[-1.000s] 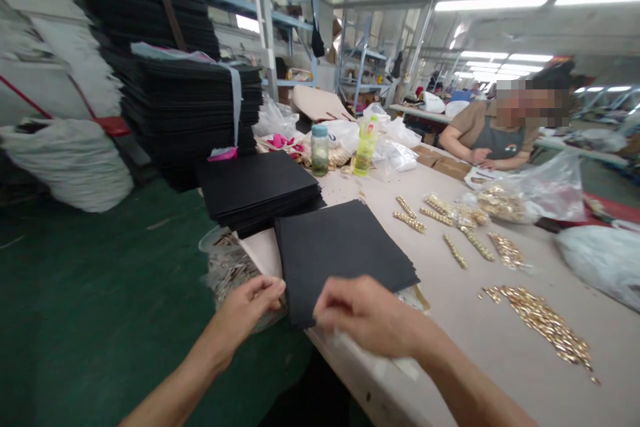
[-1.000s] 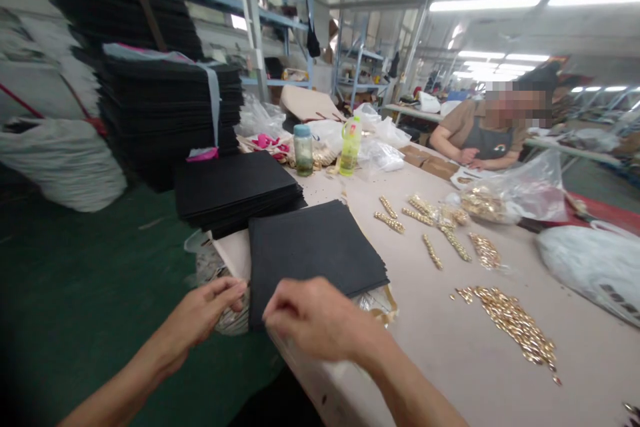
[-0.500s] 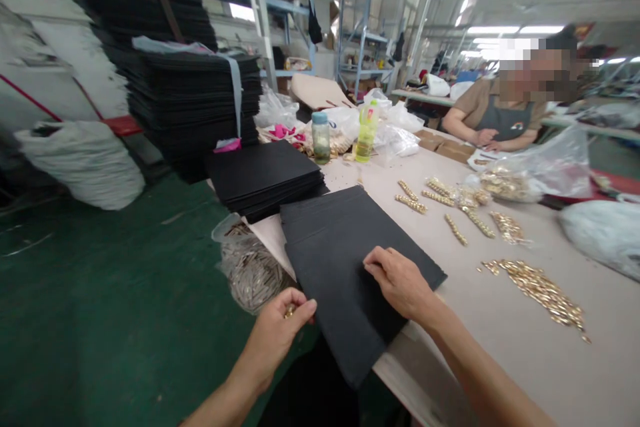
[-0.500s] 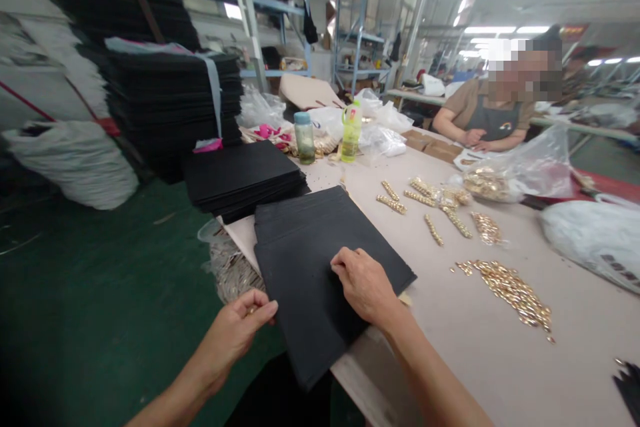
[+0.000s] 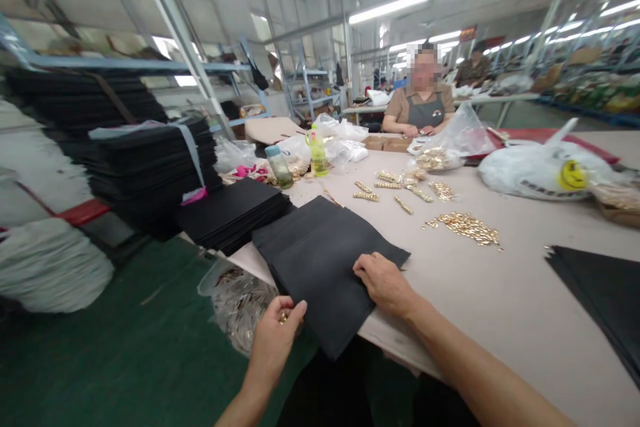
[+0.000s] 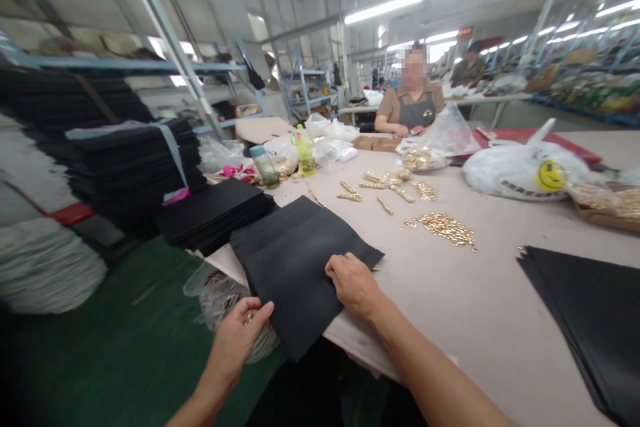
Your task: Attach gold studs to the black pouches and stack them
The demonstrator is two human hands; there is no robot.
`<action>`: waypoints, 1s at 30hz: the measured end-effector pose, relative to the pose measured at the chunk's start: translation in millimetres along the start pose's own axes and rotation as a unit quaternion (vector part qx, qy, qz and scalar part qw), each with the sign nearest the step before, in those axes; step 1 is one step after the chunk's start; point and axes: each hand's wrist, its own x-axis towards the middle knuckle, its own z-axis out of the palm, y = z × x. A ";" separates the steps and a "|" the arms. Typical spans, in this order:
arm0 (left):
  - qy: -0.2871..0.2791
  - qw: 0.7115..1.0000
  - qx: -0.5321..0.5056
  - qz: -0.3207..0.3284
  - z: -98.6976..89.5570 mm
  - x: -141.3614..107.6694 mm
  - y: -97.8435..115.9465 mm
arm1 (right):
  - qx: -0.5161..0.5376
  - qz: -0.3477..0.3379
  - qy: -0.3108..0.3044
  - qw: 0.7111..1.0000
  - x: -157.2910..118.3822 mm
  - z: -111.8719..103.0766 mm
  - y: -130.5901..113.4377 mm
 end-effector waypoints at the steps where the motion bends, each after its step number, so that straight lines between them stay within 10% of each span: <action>1: 0.001 1.000 0.004 0.006 1.0 -3.1 3.0 | -0.003 -0.007 0.005 1.000 -1.0 0.8 0.2; 16: -0.087 0.993 -0.032 0.079 22.8 -42.3 19.9 | 0.071 0.052 0.060 0.994 3.3 2.8 14.5; 22: -0.162 0.979 -0.111 -0.046 31.8 -44.9 30.7 | 0.049 0.102 0.032 0.993 -10.3 -20.3 26.5; 30: -0.104 0.966 -0.219 -0.094 39.8 -18.1 27.4 | 0.050 0.110 -0.029 0.992 -56.1 -61.2 31.3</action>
